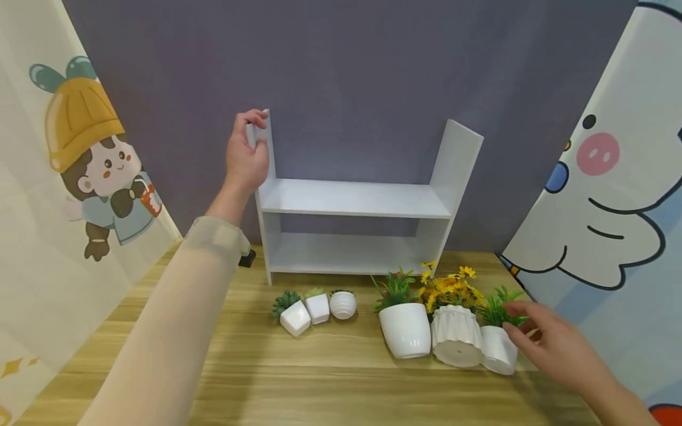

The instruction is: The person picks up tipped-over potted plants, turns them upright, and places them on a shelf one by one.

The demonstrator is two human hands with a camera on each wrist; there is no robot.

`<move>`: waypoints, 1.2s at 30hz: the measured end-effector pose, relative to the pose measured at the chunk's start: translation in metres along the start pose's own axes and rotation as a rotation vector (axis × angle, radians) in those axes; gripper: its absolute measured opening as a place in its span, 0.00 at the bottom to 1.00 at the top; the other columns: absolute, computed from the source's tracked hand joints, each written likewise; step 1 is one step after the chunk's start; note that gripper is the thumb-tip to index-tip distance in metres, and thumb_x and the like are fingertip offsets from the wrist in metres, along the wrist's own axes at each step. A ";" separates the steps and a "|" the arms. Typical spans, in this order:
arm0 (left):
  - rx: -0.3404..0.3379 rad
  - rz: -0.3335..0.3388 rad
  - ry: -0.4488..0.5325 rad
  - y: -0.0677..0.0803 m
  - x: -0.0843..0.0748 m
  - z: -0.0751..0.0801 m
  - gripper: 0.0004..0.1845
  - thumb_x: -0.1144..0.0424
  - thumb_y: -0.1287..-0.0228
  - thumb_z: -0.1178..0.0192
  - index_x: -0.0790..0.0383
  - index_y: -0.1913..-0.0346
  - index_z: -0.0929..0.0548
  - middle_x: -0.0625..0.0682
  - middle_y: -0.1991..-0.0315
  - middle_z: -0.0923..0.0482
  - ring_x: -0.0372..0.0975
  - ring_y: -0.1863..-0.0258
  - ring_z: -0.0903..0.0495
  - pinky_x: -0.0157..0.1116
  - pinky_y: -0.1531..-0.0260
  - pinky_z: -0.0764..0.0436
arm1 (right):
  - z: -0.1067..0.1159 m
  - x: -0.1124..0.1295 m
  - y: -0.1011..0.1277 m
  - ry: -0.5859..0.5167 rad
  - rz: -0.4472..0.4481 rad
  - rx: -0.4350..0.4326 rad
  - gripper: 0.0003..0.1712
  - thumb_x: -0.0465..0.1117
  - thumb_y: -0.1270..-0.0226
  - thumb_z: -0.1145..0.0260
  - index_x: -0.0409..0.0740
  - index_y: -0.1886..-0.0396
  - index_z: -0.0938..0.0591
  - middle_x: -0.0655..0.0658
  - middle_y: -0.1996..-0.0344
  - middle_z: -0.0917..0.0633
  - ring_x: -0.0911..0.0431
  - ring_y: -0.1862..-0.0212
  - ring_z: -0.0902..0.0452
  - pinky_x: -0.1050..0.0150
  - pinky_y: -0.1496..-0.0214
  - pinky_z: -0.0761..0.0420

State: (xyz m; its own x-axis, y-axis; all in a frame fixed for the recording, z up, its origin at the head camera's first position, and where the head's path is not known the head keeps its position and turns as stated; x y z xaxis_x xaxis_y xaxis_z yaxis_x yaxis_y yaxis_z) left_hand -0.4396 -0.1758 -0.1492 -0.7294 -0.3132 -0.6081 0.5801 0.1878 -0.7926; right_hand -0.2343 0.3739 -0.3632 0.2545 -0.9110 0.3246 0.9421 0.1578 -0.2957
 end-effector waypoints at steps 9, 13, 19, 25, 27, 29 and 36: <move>-0.002 -0.022 -0.001 -0.004 0.009 0.015 0.17 0.83 0.34 0.55 0.57 0.54 0.27 0.54 0.33 0.18 0.34 0.25 0.25 0.28 0.29 0.32 | -0.007 0.008 -0.008 0.000 -0.031 0.061 0.24 0.49 0.18 0.31 0.41 0.32 0.18 0.38 0.40 0.13 0.66 0.59 0.17 0.65 0.63 0.16; -0.029 -0.009 -0.009 -0.004 0.006 0.034 0.21 0.82 0.33 0.56 0.49 0.56 0.28 0.52 0.33 0.18 0.32 0.27 0.24 0.27 0.32 0.31 | -0.015 0.016 -0.021 -0.031 -0.079 0.096 0.31 0.56 0.17 0.34 0.38 0.28 0.21 0.32 0.35 0.16 0.52 0.52 0.12 0.59 0.62 0.15; -0.016 0.011 -0.020 -0.005 0.007 0.035 0.20 0.81 0.32 0.56 0.49 0.55 0.27 0.51 0.33 0.19 0.31 0.27 0.25 0.27 0.33 0.31 | -0.013 0.013 -0.022 -0.092 -0.179 0.076 0.39 0.59 0.16 0.36 0.32 0.24 0.29 0.25 0.32 0.24 0.40 0.47 0.13 0.55 0.61 0.14; -0.002 0.016 -0.010 -0.003 0.007 0.021 0.19 0.81 0.31 0.55 0.49 0.56 0.28 0.53 0.32 0.19 0.31 0.27 0.25 0.26 0.33 0.32 | -0.004 0.004 -0.013 -0.062 -0.219 0.072 0.37 0.57 0.16 0.35 0.30 0.28 0.27 0.25 0.38 0.19 0.43 0.51 0.13 0.57 0.61 0.15; -0.004 0.014 -0.008 -0.002 0.008 0.017 0.19 0.81 0.31 0.55 0.50 0.56 0.28 0.53 0.32 0.19 0.32 0.27 0.25 0.27 0.32 0.32 | -0.002 -0.001 -0.010 -0.056 -0.248 0.083 0.37 0.58 0.16 0.35 0.29 0.32 0.26 0.27 0.42 0.18 0.44 0.52 0.13 0.56 0.62 0.15; 0.000 0.018 -0.003 -0.002 0.008 0.013 0.18 0.81 0.31 0.55 0.53 0.55 0.28 0.54 0.32 0.19 0.33 0.26 0.25 0.28 0.31 0.32 | -0.002 -0.006 -0.006 -0.054 -0.280 0.101 0.36 0.60 0.17 0.35 0.28 0.36 0.26 0.28 0.46 0.17 0.46 0.54 0.13 0.56 0.62 0.15; 0.001 0.043 0.015 -0.004 0.013 0.001 0.15 0.81 0.30 0.56 0.59 0.52 0.27 0.56 0.31 0.20 0.37 0.24 0.25 0.34 0.27 0.29 | -0.011 -0.021 0.009 -0.033 -0.358 0.234 0.40 0.66 0.21 0.33 0.30 0.47 0.27 0.34 0.54 0.16 0.47 0.53 0.17 0.53 0.57 0.16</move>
State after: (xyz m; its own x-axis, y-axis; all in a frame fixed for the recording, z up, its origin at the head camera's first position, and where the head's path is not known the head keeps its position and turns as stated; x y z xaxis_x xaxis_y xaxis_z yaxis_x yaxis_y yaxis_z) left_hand -0.4512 -0.1818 -0.1541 -0.7096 -0.2905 -0.6419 0.6111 0.1997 -0.7659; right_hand -0.2334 0.3906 -0.3824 -0.0949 -0.9120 0.3991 0.9954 -0.0811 0.0514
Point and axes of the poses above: each hand's wrist, its own y-axis away from the middle knuckle, its own z-axis out of the back of the hand, x = y × z, the point moved 7 cm from there along -y, towards the middle knuckle
